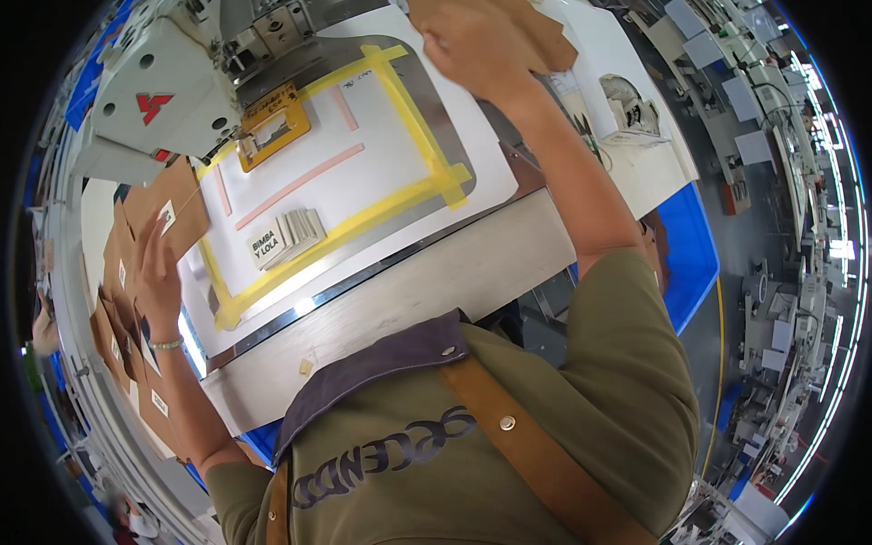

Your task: Sewing brand labels onto leather pieces using an industrial sewing machine.

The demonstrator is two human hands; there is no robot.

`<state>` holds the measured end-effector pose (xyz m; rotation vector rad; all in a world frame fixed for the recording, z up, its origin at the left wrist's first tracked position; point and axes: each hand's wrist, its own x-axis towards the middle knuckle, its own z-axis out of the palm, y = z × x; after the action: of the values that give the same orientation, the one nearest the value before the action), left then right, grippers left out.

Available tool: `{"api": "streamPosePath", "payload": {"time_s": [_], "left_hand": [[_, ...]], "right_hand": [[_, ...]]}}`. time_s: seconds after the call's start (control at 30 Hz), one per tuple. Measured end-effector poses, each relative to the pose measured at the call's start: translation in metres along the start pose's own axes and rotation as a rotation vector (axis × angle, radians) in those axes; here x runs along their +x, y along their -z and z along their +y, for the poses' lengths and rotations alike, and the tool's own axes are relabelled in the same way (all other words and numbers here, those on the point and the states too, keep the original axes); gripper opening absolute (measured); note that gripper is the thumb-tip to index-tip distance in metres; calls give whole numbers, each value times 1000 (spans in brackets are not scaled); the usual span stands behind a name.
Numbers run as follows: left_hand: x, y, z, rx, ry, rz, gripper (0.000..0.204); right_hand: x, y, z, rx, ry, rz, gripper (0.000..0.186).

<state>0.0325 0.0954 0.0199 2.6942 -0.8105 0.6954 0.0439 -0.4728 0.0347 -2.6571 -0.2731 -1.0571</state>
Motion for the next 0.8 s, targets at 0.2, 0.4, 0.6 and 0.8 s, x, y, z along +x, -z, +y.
{"api": "streamPosePath", "payload": {"time_s": [0.2, 0.4, 0.6, 0.8], "left_hand": [[40, -12, 92, -388, -118, -99, 46], [43, -29, 113, -599, -23, -172, 33], [25, -39, 102, -588, 101, -154, 38], [18, -36, 94, -492, -87, -332, 50]], "right_hand": [[-15, -50, -102, 43, 694, -274, 11], [-7, -82, -165, 123, 962, -53, 6], [-3, -89, -187, 340, 766, -133, 14], [3, -61, -143, 419, 498, -18, 12]]}}
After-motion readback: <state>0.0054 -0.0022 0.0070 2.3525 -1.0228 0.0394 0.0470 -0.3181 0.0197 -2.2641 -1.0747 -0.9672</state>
